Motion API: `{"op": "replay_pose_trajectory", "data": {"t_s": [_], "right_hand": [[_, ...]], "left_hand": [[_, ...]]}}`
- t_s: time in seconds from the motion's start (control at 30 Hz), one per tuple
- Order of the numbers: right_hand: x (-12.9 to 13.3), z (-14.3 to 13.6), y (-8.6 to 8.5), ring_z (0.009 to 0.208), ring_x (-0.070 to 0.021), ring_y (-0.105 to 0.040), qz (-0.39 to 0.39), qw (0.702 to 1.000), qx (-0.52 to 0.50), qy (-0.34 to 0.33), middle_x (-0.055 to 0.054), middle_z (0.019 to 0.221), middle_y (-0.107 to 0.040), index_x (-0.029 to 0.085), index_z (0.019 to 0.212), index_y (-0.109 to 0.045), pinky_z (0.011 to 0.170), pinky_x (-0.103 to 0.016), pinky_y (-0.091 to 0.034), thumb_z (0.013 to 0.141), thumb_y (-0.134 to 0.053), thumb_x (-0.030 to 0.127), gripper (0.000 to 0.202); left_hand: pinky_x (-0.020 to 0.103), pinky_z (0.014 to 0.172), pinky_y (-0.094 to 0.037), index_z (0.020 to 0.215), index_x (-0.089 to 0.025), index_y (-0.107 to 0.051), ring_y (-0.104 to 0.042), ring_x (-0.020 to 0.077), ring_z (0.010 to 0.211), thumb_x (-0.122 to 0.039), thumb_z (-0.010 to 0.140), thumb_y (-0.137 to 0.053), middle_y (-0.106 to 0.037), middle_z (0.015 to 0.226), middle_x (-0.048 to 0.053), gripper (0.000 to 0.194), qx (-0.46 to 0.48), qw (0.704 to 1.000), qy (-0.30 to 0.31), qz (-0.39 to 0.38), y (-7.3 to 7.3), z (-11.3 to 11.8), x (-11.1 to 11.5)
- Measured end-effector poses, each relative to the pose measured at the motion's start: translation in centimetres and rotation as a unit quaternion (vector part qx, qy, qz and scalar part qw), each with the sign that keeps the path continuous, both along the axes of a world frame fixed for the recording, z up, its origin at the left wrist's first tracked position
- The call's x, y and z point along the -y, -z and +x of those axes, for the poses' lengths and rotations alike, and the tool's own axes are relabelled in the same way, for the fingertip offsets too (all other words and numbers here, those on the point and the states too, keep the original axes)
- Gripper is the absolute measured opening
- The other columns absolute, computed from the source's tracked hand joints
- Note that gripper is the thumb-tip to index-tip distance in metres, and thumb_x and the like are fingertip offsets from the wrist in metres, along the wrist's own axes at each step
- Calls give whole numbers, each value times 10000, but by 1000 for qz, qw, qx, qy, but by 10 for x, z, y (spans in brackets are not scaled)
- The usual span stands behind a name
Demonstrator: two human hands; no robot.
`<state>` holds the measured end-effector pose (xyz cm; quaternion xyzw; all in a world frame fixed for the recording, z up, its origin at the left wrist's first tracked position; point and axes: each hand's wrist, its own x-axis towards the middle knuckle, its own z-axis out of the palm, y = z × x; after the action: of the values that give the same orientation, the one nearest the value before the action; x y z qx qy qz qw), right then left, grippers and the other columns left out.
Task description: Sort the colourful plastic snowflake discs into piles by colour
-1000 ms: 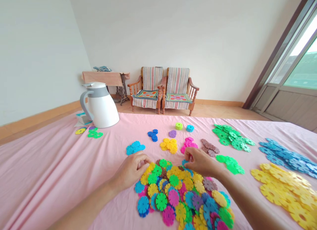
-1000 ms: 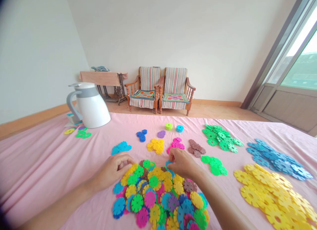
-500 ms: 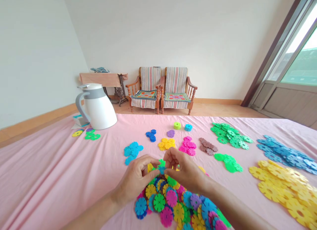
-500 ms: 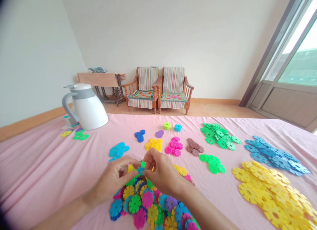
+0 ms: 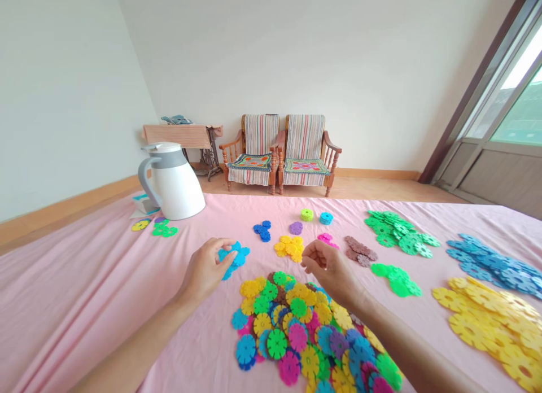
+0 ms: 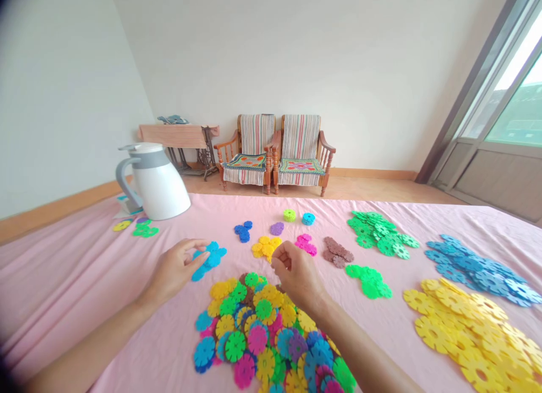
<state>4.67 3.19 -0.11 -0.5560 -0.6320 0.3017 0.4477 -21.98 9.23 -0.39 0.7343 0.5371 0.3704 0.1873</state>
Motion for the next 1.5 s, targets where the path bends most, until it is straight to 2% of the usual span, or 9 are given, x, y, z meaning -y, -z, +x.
{"op": "replay_pose_trajectory", "data": {"t_s": [0.17, 0.27, 0.57, 0.7, 0.83, 1.03, 1.3, 1.4, 1.5], "right_hand": [[14, 6, -10, 606, -137, -596, -12, 1000, 19, 4, 5, 642, -602, 185, 738, -525, 552, -245, -443, 781, -488, 199, 59], [29, 11, -12, 597, -134, -573, -17, 997, 67, 21, 10, 631, -591, 196, 717, -526, 546, -244, -426, 792, -477, 218, 93], [41, 29, 10, 575, -137, -555, -15, 991, 119, 52, 18, 617, -579, 214, 725, -527, 533, -247, -405, 807, -467, 226, 102], [40, 31, 9, 582, -137, -553, -2, 989, 136, 64, 10, 631, -595, 208, 715, -532, 545, -246, -399, 810, -461, 213, 119], [43, 33, 6, 583, -138, -554, 5, 988, 144, 63, 9, 621, -594, 208, 702, -529, 547, -245, -400, 810, -461, 219, 128], [46, 34, 3, 585, -142, -555, 13, 984, 163, 66, 7, 618, -594, 211, 698, -527, 545, -250, -393, 810, -451, 212, 135], [48, 34, 4, 585, -138, -561, 14, 981, 183, 57, 17, 622, -605, 215, 719, -534, 525, -237, -369, 804, -448, 183, 125], [47, 34, 4, 592, -137, -565, 19, 981, 185, 60, 17, 631, -611, 215, 725, -538, 532, -235, -376, 802, -454, 183, 118], [46, 35, 3, 587, -136, -563, 20, 980, 189, 60, 17, 628, -613, 213, 729, -543, 533, -237, -371, 804, -450, 183, 123]], "left_hand": [[215, 523, -380, 830, -188, -666, -477, 100, 528, -310, 781, -552, -602, 790, 13, 174, -119, 978, 166, -44, -16, 8, 18], [224, 576, -379, 876, -210, -667, -515, 128, 606, -283, 754, -597, -587, 793, 7, 159, -159, 962, 213, -61, -18, 13, 28], [217, 534, -373, 850, -198, -636, -531, 129, 579, -183, 750, -561, -600, 734, -7, 126, -128, 963, 221, -86, -14, 19, 33], [211, 479, -396, 827, -184, -640, -562, 120, 508, -234, 813, -493, -625, 689, -1, 156, -72, 965, 213, -137, -12, 20, 30], [196, 396, -386, 784, -151, -626, -573, 109, 457, -326, 793, -526, -621, 730, 18, 202, -5, 975, 165, -147, -13, 21, 25], [169, 344, -337, 769, -146, -610, -530, 113, 383, -335, 747, -558, -539, 454, -46, 197, 2, 972, 140, -189, -23, 46, 9], [178, 401, -401, 797, -125, -657, -548, 72, 405, -243, 706, -572, -679, 790, 34, 171, 1, 981, 137, -135, -7, 101, -34], [185, 395, -391, 862, -127, -655, -539, 72, 402, -247, 717, -537, -679, 852, 45, 222, -12, 983, 134, -127, -7, 97, -38], [187, 403, -389, 803, -142, -645, -543, 89, 437, -230, 691, -532, -672, 806, 26, 182, -32, 979, 154, -132, -15, 76, -29]]}}
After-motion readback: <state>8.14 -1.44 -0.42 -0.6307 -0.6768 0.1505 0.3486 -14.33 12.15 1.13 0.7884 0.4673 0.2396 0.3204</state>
